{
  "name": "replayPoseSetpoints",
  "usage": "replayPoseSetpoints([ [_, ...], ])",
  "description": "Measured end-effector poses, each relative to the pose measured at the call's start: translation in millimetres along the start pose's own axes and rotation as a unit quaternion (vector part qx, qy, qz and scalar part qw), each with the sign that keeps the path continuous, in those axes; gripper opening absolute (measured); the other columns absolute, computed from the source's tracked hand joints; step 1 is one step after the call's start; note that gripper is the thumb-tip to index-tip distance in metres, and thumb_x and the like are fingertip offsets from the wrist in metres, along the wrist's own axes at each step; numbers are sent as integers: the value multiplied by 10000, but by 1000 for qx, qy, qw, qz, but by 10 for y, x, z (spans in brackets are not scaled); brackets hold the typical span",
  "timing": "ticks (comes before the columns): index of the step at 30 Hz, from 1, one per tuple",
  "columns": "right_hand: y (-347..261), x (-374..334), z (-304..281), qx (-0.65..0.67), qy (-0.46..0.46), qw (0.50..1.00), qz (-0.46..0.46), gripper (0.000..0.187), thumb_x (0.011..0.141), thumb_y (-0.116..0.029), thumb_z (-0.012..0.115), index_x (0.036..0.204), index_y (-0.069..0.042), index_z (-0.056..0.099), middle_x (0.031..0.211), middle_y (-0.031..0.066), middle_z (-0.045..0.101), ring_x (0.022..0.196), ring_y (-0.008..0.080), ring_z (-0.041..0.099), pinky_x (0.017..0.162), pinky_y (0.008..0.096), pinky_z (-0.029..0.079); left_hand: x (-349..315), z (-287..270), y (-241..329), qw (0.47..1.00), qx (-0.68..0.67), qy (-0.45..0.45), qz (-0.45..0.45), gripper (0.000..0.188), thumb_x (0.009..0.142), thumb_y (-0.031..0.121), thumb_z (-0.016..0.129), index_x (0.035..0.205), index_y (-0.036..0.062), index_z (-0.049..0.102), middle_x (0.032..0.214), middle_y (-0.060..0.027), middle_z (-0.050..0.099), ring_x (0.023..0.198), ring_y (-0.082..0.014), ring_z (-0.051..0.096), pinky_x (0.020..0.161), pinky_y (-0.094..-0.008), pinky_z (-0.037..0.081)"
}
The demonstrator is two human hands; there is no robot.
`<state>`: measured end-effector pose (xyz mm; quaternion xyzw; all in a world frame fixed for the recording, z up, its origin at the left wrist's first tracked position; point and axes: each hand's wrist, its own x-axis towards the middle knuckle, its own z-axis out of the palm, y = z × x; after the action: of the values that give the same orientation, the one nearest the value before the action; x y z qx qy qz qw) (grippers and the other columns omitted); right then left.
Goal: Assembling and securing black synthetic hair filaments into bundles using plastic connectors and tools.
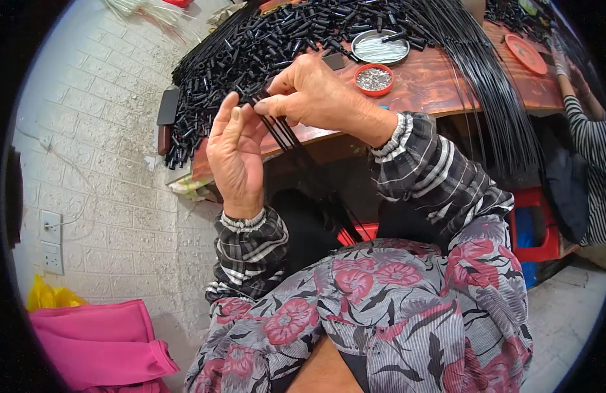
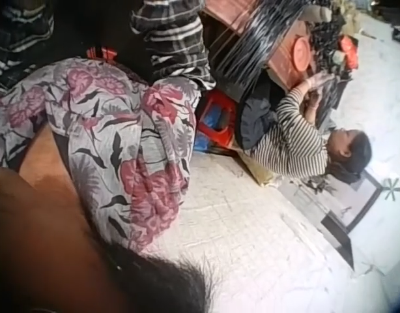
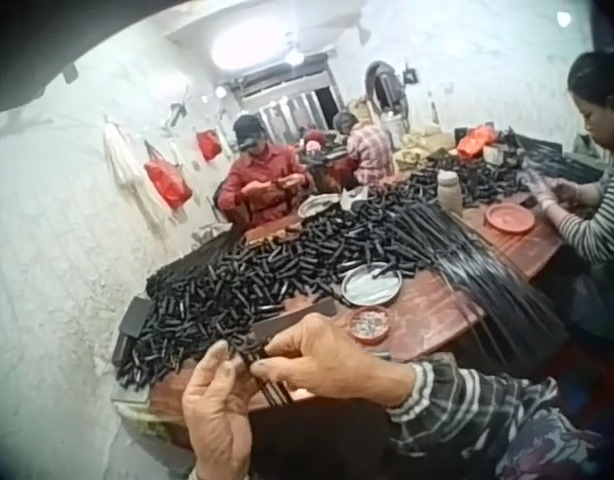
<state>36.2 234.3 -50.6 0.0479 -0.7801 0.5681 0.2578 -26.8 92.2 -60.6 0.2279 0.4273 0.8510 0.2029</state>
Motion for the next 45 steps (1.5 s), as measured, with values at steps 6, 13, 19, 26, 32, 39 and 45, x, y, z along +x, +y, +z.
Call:
replayPoseSetpoints([
  [6,4,-8,-141,-33,-44,998,-9,219,810,-191,581,729,9,622,525,0,532,461,29,499,392,159,404,99,54,-167,999,13,-33,24,135,807,91,587,903,-4,588,823,-45,599,707,-103,559,644,-203,450],
  [13,-19,11,-256,-7,-104,994,-14,224,816,-196,576,735,8,619,536,-2,536,449,26,489,381,151,382,140,63,-98,995,28,-88,42,96,770,40,619,847,-14,601,768,-38,598,673,-88,548,627,-195,441],
  [19,-3,11,-297,-31,-121,992,-31,214,814,-196,576,817,10,637,530,-1,536,440,24,480,372,151,367,154,107,-56,993,86,-68,35,50,754,27,632,785,-6,612,718,-38,597,623,-79,540,569,-189,438],
  [26,-130,-44,-357,53,-173,983,-10,235,831,-199,544,775,13,627,463,6,517,362,8,407,329,144,283,216,2,-9,986,86,-140,-2,89,735,31,649,801,-9,606,709,-50,596,577,-90,546,530,-202,444],
  [32,-56,-24,-406,99,-227,968,35,299,859,-234,499,761,21,619,420,15,498,299,11,348,297,153,230,281,36,41,978,82,-177,-75,294,710,43,667,977,-34,570,782,-67,605,630,-97,552,563,-210,454],
  [39,72,-57,-277,250,-242,935,75,384,897,-295,429,772,15,618,415,38,497,275,30,337,279,153,233,363,106,89,948,84,-292,-98,368,759,124,630,1074,-38,534,977,-118,591,684,-84,542,537,-184,432],
  [45,31,-170,-119,215,-203,944,145,356,881,-304,441,866,8,611,481,58,544,300,49,394,299,152,276,257,80,158,969,58,-236,-55,298,791,108,578,1023,-67,516,999,-218,570,890,-253,584,724,-296,493],
])
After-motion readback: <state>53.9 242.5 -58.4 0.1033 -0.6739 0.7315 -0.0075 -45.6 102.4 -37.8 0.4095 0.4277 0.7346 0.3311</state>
